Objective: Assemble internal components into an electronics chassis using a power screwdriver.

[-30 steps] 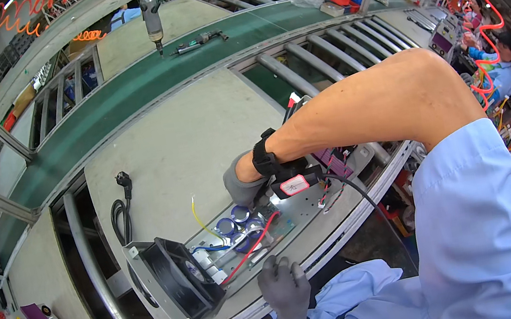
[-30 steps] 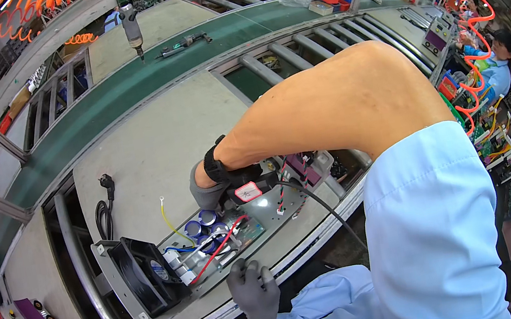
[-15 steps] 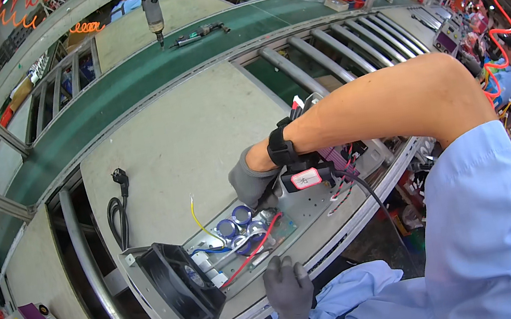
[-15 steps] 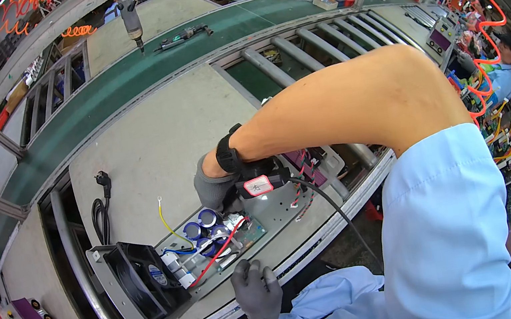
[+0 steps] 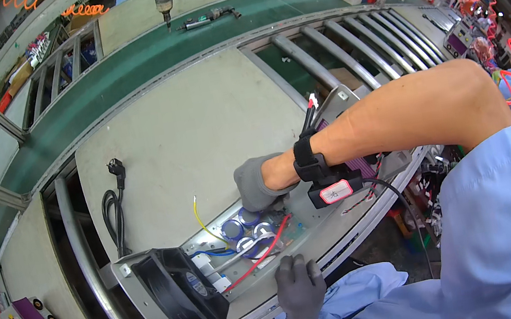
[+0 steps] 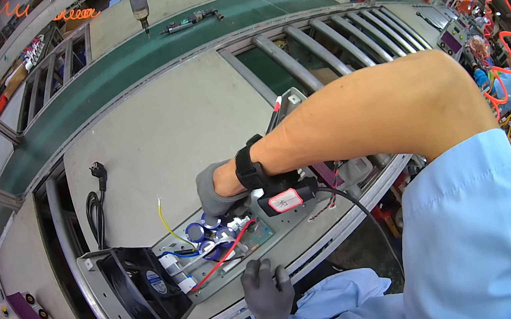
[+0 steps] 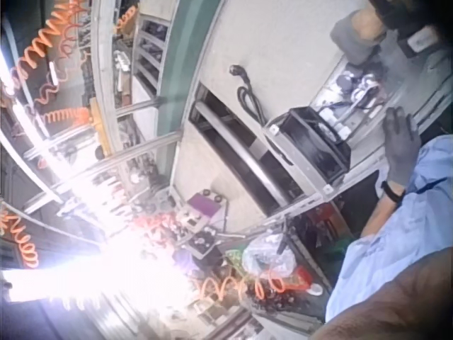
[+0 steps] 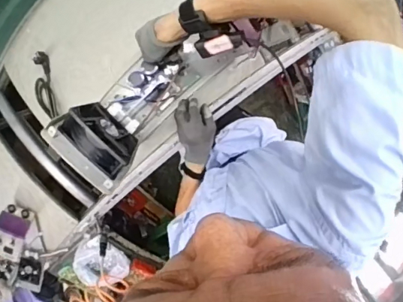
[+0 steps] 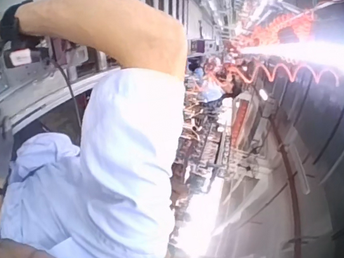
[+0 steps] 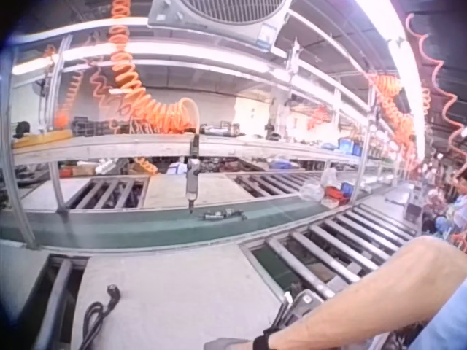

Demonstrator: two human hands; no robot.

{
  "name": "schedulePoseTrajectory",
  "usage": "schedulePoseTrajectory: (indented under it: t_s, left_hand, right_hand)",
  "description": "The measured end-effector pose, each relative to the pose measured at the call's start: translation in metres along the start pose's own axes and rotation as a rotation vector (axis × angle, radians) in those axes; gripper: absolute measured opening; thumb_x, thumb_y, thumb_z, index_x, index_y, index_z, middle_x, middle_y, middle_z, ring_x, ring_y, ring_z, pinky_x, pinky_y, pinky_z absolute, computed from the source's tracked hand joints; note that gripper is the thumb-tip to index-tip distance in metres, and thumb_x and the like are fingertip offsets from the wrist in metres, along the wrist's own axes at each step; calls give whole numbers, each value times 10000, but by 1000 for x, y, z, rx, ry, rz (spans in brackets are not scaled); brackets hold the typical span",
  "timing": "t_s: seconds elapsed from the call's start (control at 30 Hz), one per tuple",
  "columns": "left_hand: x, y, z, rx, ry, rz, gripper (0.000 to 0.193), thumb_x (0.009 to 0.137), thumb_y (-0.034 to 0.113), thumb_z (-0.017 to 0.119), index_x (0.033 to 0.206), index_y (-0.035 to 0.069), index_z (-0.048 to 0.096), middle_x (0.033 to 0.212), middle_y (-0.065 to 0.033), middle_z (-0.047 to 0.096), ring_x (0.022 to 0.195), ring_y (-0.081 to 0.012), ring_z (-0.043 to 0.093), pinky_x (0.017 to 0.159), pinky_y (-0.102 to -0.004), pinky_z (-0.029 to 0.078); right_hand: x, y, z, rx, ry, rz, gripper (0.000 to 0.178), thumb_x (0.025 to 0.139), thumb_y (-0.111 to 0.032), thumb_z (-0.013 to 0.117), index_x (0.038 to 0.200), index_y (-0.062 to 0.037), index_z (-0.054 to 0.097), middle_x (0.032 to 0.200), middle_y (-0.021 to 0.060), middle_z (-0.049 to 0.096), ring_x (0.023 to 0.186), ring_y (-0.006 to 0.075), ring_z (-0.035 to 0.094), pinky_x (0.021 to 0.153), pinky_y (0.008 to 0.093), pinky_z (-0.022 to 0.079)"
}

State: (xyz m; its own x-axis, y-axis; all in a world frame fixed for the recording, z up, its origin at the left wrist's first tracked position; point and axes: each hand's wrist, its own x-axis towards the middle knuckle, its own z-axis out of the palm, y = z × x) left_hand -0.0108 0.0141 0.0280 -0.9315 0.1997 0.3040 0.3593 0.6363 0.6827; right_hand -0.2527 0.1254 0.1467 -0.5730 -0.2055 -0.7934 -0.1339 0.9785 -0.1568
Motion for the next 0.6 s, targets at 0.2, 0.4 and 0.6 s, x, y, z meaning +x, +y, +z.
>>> schedulePoseTrajectory:
  t_s: [0.2,0.4,0.6]
  left_hand:
    - [4,10,7,-56,33,-39,304,893,160,747,1144,-1,687,1179,-218,636,1020,-400,638,849,-472,569]
    - [3,15,8,-74,111,-25,297,905,138,721,1149,-25,677,1200,-266,621,1033,-434,633,883,-494,554]
    - [-3,12,10,-89,176,13,309,880,118,726,1140,-40,670,1207,-285,610,1087,-447,638,910,-481,558]
  right_hand:
    - [-3,-2,6,-114,113,-65,425,922,-448,662,995,-54,804,910,117,783,864,296,756,779,454,604]
    - [-29,-21,-27,-446,73,-215,315,858,-305,702,981,-31,800,939,137,791,901,325,762,810,445,590]
    - [-143,-12,-50,-260,672,-324,336,940,-373,662,1081,-86,767,990,171,767,959,393,723,846,519,550]
